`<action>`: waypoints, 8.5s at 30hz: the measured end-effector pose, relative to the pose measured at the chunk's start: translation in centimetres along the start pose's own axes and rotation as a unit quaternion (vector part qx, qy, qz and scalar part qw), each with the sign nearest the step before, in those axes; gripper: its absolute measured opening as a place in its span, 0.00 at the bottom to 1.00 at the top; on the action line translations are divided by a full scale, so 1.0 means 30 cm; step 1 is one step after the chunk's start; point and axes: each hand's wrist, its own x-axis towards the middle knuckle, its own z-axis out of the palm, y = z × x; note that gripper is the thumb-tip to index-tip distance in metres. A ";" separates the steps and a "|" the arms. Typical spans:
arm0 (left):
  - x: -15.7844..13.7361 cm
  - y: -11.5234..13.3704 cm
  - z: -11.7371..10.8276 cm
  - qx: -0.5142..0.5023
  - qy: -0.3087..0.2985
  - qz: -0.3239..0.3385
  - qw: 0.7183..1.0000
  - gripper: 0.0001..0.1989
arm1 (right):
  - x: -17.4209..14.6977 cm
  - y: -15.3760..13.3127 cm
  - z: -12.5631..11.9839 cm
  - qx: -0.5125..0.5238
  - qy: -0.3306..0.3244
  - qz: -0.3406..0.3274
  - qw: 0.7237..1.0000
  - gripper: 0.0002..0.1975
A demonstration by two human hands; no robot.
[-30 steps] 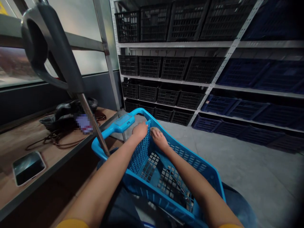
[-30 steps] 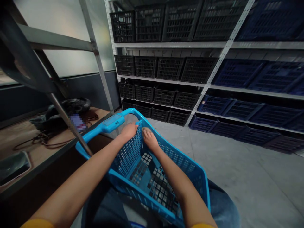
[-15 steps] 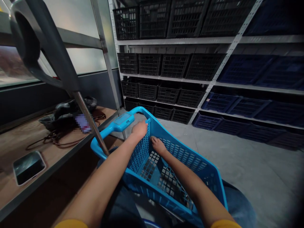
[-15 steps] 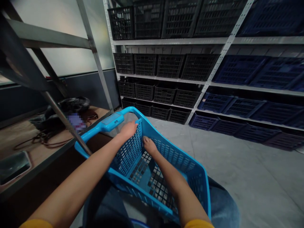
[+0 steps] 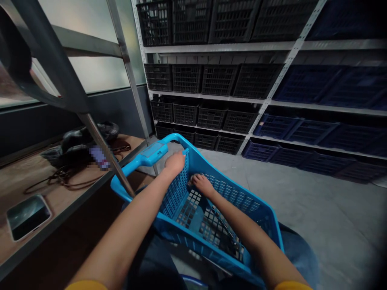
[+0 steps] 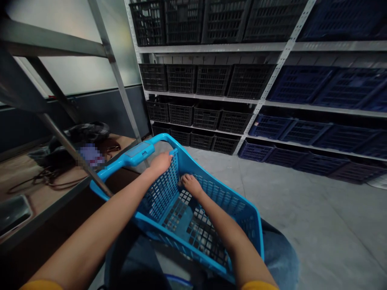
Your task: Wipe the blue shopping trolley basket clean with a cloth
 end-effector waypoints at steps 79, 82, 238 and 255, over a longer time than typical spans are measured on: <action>0.159 0.176 0.084 0.152 0.071 0.394 0.904 0.20 | -0.171 0.095 -0.247 -0.009 0.077 0.154 0.985 0.14; 0.213 0.188 0.089 0.158 0.064 0.410 0.896 0.15 | -0.182 0.097 -0.226 -0.024 0.070 0.137 0.988 0.12; 0.262 0.070 0.078 0.022 0.073 0.387 0.919 0.13 | -0.176 0.093 -0.223 -0.022 -0.010 0.074 0.997 0.11; 0.229 0.074 0.088 0.095 0.110 0.409 0.901 0.15 | -0.295 0.006 -0.108 0.017 -0.141 0.043 0.989 0.08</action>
